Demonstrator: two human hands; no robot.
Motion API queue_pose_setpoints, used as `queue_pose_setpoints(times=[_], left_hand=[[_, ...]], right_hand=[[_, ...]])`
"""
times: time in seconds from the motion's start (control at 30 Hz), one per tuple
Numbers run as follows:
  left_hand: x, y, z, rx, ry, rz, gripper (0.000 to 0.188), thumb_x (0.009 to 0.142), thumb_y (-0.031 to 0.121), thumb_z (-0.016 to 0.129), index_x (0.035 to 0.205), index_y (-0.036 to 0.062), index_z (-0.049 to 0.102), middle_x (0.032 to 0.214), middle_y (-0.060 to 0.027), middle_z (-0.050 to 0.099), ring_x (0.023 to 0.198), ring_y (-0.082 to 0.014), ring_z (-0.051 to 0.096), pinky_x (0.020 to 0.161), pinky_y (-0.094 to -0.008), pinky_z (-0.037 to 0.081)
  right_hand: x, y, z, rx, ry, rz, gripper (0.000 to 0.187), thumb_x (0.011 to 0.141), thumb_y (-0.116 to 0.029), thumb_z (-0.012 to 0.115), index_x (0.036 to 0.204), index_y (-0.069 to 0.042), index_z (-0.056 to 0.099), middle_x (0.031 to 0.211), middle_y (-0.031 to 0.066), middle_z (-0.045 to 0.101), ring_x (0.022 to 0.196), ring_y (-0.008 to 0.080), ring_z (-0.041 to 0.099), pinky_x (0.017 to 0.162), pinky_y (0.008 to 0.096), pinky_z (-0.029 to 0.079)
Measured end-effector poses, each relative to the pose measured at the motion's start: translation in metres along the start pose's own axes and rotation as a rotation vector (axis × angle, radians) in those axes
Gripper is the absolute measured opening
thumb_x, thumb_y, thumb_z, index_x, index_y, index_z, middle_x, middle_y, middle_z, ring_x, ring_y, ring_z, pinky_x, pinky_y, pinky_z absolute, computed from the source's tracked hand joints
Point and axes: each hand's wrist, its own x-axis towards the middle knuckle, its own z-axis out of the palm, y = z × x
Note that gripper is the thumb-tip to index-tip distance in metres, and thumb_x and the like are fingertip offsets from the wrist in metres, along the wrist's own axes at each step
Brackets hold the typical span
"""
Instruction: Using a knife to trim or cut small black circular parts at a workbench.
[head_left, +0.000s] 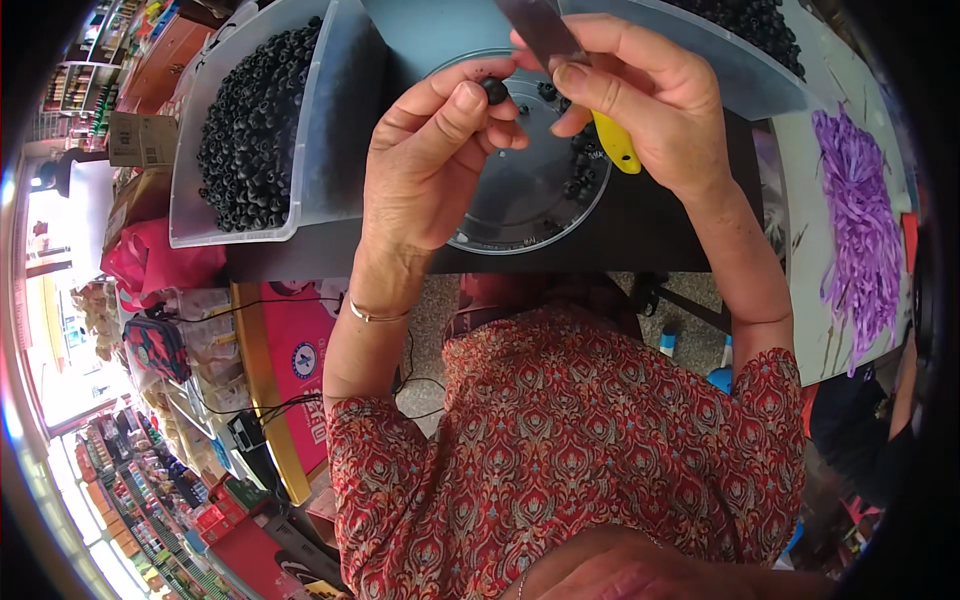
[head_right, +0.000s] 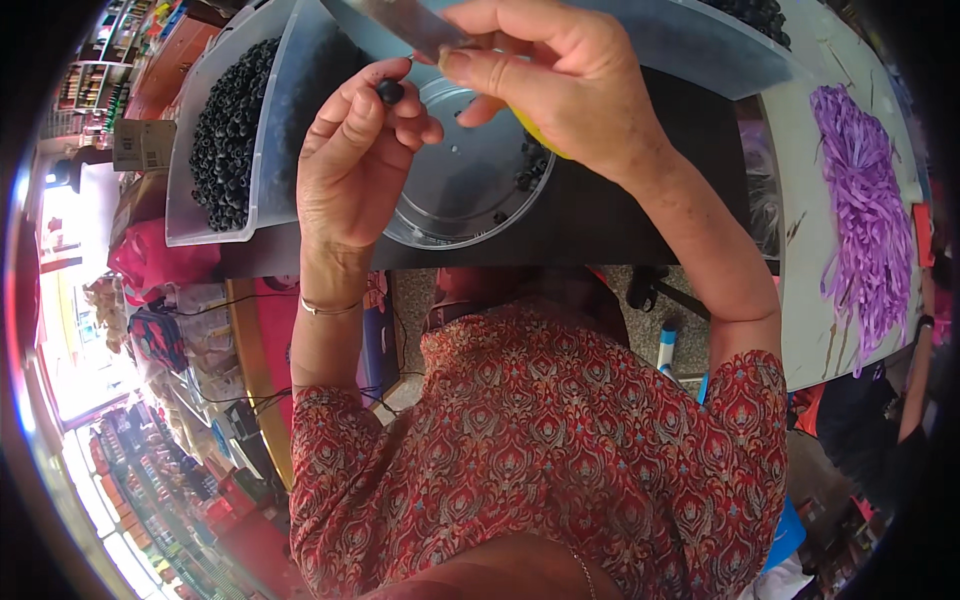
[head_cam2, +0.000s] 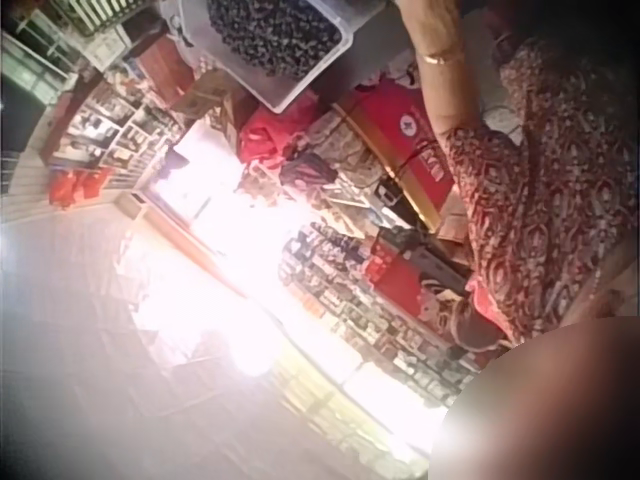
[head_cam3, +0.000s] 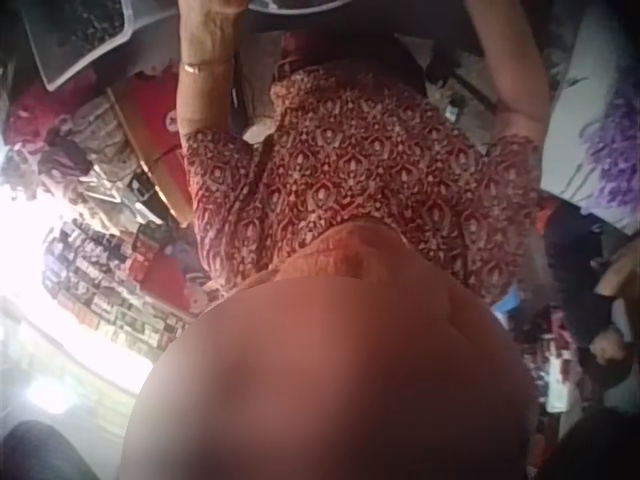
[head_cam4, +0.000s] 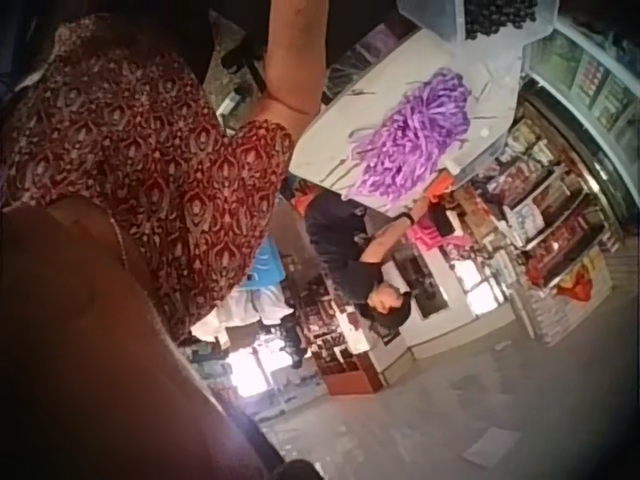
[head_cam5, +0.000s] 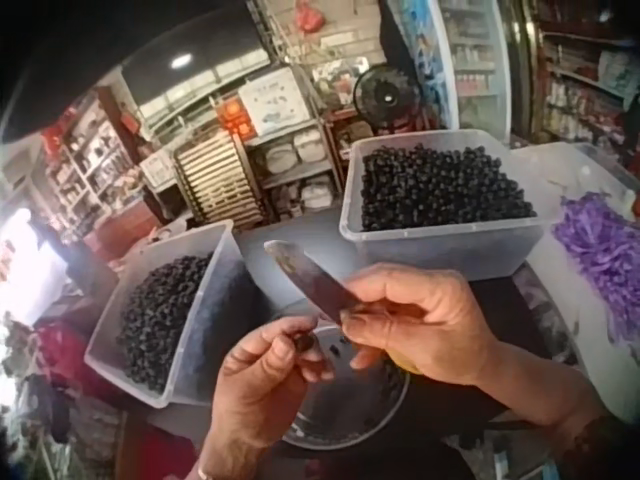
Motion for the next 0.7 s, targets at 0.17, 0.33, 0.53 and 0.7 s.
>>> queue_pose_setpoints(times=[0.17,0.33,0.53,0.7], left_hand=[[-0.006,0.000,0.002,-0.081,0.011,0.013,0.029,0.093,0.009,0.058,0.118,-0.0037,0.059,0.093,-0.0085,0.066,0.082,-0.0158,0.063,0.080,-0.0317,0.053],[-0.014,0.000,0.004,0.106,0.075,0.147,0.030,0.085,-0.002,0.064,0.115,-0.0027,0.062,0.091,-0.0066,0.065,0.080,-0.0146,0.062,0.076,-0.0270,0.053],[-0.013,0.001,-0.004,0.303,0.121,0.265,0.026,0.088,-0.001,0.062,0.114,-0.0039,0.062,0.090,-0.0074,0.065,0.076,-0.0132,0.060,0.073,-0.0246,0.051],[-0.013,0.006,-0.008,0.438,0.162,0.334,0.026,0.089,0.000,0.061,0.115,-0.0035,0.061,0.095,-0.0079,0.065,0.077,-0.0120,0.060,0.071,-0.0236,0.051]], right_hand=[[0.001,0.015,-0.004,-0.157,-0.152,-0.206,0.028,0.090,0.001,0.057,0.118,0.003,0.058,0.112,0.0117,0.062,0.089,0.0150,0.064,0.066,0.0251,0.057],[0.004,0.011,-0.001,-0.206,-0.254,-0.254,0.029,0.089,0.004,0.058,0.117,0.004,0.059,0.123,0.0127,0.056,0.094,0.0138,0.061,0.065,0.0247,0.058],[0.015,0.007,0.012,-0.257,-0.268,-0.237,0.027,0.088,0.005,0.058,0.115,0.003,0.060,0.126,0.0133,0.054,0.095,0.0142,0.061,0.065,0.0241,0.058],[0.026,0.010,0.022,-0.288,-0.269,-0.241,0.027,0.087,0.006,0.058,0.114,0.002,0.061,0.125,0.0145,0.055,0.097,0.0155,0.061,0.065,0.0234,0.058]])
